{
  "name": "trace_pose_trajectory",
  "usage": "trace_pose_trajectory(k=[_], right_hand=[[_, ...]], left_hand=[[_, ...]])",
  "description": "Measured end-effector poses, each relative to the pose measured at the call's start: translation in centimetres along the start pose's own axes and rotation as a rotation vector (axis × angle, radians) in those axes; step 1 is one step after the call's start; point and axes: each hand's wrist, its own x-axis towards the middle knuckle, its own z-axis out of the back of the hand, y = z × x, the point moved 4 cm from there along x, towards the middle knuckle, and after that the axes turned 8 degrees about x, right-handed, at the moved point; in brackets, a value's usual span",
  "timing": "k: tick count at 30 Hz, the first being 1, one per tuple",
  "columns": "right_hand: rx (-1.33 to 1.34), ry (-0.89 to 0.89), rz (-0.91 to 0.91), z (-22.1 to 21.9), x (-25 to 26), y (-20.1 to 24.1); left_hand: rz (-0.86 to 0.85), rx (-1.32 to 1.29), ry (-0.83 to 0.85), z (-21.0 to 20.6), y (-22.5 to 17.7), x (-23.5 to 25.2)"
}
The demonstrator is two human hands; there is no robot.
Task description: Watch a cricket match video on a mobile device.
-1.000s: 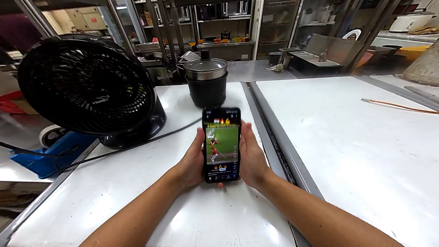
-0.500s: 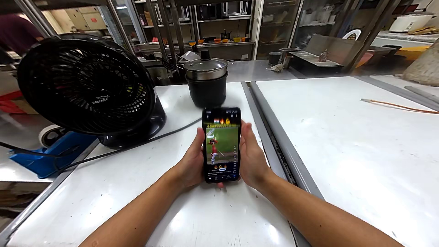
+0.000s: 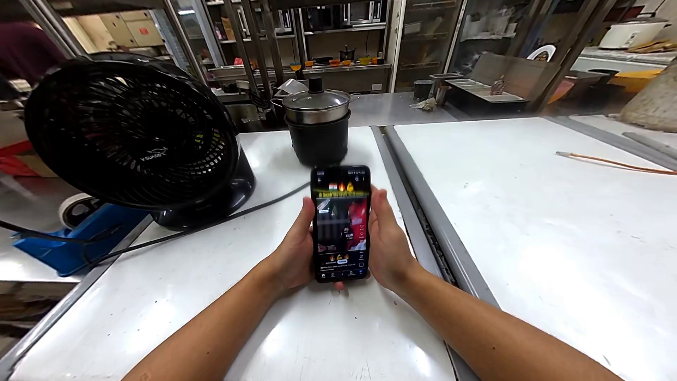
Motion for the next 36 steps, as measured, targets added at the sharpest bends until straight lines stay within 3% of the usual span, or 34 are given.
trace_pose_trajectory(k=[36], right_hand=[[0.004, 0.004, 0.006, 0.06, 0.01, -0.05]], left_hand=[[-0.011, -0.006, 0.0, 0.02, 0.04, 0.05]])
